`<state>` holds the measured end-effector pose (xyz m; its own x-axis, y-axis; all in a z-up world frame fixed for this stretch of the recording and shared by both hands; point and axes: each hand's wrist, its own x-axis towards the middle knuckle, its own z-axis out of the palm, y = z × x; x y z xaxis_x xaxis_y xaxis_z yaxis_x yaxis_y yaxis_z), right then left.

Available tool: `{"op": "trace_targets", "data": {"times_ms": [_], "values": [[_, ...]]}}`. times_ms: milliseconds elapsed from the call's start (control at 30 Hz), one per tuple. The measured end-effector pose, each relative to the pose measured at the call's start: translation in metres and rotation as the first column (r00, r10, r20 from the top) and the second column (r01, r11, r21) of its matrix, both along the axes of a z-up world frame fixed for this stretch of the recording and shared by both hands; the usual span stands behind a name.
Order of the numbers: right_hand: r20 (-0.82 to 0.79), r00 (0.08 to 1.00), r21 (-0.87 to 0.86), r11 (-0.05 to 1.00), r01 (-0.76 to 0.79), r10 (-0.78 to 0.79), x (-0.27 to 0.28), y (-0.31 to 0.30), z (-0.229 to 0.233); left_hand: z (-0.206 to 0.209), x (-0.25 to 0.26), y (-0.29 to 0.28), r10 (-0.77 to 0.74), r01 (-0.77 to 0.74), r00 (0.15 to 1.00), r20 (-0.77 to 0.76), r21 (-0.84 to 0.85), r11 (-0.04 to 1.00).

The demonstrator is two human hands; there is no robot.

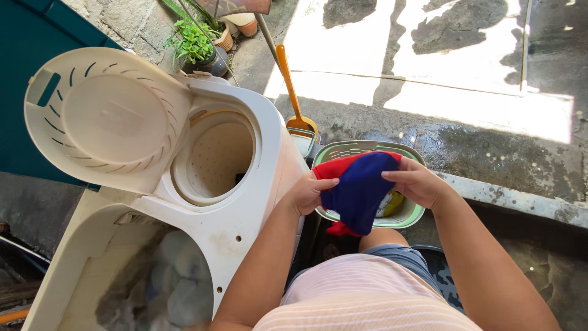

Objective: The person hand-washes clothes in a plastic basin with water, wrings them out, and transfers them into the spin-dryer compartment of a twin-tub washing machine.

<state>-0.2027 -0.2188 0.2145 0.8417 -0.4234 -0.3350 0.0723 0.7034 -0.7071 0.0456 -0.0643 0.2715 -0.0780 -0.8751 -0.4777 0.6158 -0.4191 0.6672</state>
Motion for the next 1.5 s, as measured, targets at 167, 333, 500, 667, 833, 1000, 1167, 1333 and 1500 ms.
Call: {"op": "trace_targets", "data": {"times_ms": [167,333,500,667,833,1000,1167,1333,1500], "values": [[-0.510,0.859,-0.249,0.962,-0.111,-0.033,0.005,-0.004,0.007,-0.014,0.012,0.000,-0.014,-0.116,0.921,0.390,0.309,0.944],[-0.640,0.745,-0.310,0.950,-0.029,-0.185,0.012,-0.002,0.018,-0.024,0.002,0.002,-0.140,-0.119,0.601,0.787,0.261,0.958],[-0.533,0.845,-0.520,0.802,-0.292,-0.038,0.016,-0.006,0.025,0.005,0.005,-0.002,-0.329,-0.002,0.211,0.920,0.337,0.941],[-0.547,0.837,-0.702,0.560,-0.440,-0.028,0.037,-0.018,0.074,0.046,-0.024,-0.013,-0.228,0.360,-0.120,0.966,0.256,0.897],[-0.397,0.857,-0.910,0.261,-0.322,-0.328,0.058,-0.015,0.094,0.061,-0.031,-0.014,-0.045,0.451,0.267,0.963,-0.083,0.889],[-0.216,0.844,-0.970,0.204,-0.130,-0.491,0.061,0.007,0.011,0.053,-0.031,-0.021,-0.156,0.510,-0.055,0.986,0.162,0.845],[-0.546,0.837,-0.140,0.989,-0.052,-0.033,0.057,0.036,-0.096,0.073,-0.042,-0.016,-0.109,0.477,0.102,0.989,0.048,0.878],[0.118,0.991,0.458,0.889,0.006,-0.068,0.068,0.064,-0.086,0.098,-0.046,-0.003,0.227,0.463,0.303,0.925,-0.352,0.814],[0.354,0.925,0.597,0.795,-0.109,-0.139,0.083,0.045,0.021,0.128,0.026,0.039,0.438,-0.259,0.732,0.522,-0.381,0.887]]}}
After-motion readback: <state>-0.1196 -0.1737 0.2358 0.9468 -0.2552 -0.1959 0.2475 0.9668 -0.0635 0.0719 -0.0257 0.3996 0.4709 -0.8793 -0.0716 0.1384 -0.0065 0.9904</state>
